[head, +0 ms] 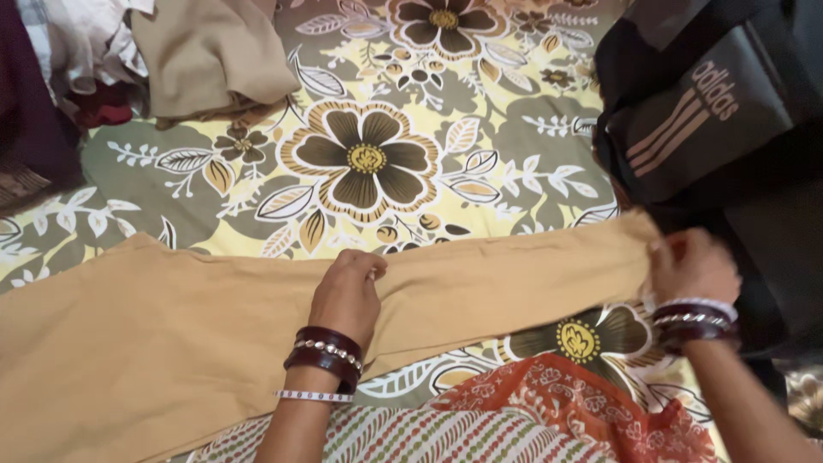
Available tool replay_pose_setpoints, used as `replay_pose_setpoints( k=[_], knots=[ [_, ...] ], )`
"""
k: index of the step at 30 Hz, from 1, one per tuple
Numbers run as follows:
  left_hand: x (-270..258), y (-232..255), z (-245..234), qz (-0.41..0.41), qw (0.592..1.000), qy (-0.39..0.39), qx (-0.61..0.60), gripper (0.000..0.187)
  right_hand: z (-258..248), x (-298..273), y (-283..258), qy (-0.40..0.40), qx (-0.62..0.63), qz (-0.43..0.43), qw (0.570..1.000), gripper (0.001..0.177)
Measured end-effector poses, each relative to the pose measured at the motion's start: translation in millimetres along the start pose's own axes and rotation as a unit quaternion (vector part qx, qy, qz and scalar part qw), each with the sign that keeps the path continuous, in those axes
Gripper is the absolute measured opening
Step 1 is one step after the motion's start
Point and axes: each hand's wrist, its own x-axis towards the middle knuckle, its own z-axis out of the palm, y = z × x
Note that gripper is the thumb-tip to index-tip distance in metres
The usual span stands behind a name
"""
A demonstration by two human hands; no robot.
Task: The person folds a pair of beige trousers and a beige long-sleeve top on a floral-patterned bed. After folding each item, they place it into a black Adidas duffel bag.
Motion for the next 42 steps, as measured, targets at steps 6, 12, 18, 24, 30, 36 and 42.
replay_pose_setpoints(
  k=[6, 12, 18, 24, 30, 36, 42],
  knots=[
    [-5.4, 0.1, 6.8, 0.053, 0.998, 0.011, 0.031, 0.024, -14.5, 24.5, -1.2, -0.043, -0.004, -0.048, 0.998, 0.014],
    [-14.7, 6.6, 24.9, 0.113, 0.991, 0.026, 0.073, 0.029, -23.3, -22.1, -86.0, -0.010, 0.004, -0.179, 0.984, 0.048],
    [-5.6, -3.5, 22.1, 0.112, 0.991, 0.034, 0.058, 0.027, -43.5, -91.0, -184.9, -0.074, 0.299, -0.444, 0.842, 0.021],
    [4.0, -11.8, 18.8, 0.072, 0.996, 0.048, 0.036, 0.031, -91.0, -119.6, -220.9, -0.191, 0.317, -0.595, 0.713, 0.023],
    [2.6, -14.8, 22.0, 0.058, 0.998, 0.025, 0.029, 0.034, -88.6, -130.0, -226.9, -0.186, 0.302, -0.614, 0.705, 0.021],
    [4.6, -9.9, 18.4, 0.033, 0.999, 0.007, 0.034, 0.031, -90.9, -127.9, -224.9, -0.213, 0.307, -0.581, 0.723, 0.023],
    [1.8, -7.8, 16.5, 0.031, 0.999, -0.003, 0.037, 0.032, -93.2, -130.1, -199.5, -0.223, 0.226, -0.571, 0.757, 0.026]
  ],
)
